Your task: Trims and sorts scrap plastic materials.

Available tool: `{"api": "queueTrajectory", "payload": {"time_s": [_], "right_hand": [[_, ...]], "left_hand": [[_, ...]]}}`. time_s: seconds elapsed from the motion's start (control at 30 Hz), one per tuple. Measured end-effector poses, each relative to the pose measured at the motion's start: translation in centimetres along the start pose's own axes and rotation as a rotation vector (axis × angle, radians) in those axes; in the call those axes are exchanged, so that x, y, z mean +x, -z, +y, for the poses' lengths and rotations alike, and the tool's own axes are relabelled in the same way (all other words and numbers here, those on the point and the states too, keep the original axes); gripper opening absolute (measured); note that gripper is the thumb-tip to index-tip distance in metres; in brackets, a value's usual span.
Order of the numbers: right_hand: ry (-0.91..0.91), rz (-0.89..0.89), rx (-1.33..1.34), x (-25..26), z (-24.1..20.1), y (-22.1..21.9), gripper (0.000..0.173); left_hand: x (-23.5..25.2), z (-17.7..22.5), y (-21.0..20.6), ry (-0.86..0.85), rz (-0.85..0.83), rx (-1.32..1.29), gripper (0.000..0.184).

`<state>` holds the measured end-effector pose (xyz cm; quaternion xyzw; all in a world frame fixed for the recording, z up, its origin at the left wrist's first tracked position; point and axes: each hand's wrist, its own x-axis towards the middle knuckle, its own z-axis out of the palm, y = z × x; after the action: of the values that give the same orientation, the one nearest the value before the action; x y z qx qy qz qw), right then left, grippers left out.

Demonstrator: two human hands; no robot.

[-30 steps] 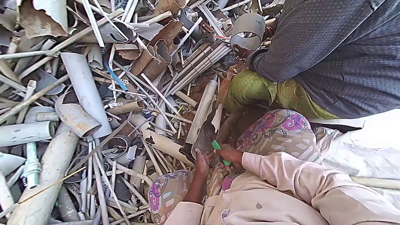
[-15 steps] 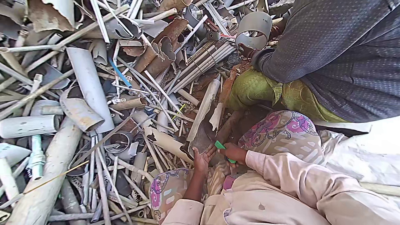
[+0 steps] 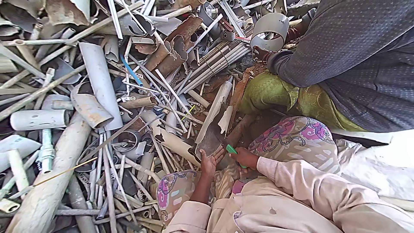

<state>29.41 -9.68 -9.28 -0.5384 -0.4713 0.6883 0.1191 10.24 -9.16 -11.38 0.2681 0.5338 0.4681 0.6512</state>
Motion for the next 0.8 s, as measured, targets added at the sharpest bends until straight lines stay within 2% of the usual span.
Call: {"api": "queueTrajectory", "payload": {"time_s": [0.13, 0.37, 0.47, 0.63, 0.8], "right_hand": [[0.044, -0.008, 0.076, -1.2, -0.7, -0.2, 0.031], [-0.006, 0.089, 0.045, 1.1, -0.1, 0.9, 0.034], [0.062, 0.048, -0.005, 0.7, -0.6, 0.9, 0.034], [0.207, -0.034, -0.314, -1.2, -0.5, -0.2, 0.036], [0.182, 0.031, -0.259, -0.5, -0.9, -0.4, 0.036]], "left_hand": [[-0.6, -0.3, -0.6, -0.018, -0.056, 0.116, 0.087], [-0.2, -0.2, -0.4, -0.007, -0.035, 0.044, 0.09], [-0.5, -0.1, -0.7, -0.01, -0.052, 0.055, 0.092], [0.3, 0.8, -0.1, -0.039, 0.105, -0.115, 0.089], [-0.5, 0.4, -0.9, 0.009, 0.073, -0.066, 0.088]]}}
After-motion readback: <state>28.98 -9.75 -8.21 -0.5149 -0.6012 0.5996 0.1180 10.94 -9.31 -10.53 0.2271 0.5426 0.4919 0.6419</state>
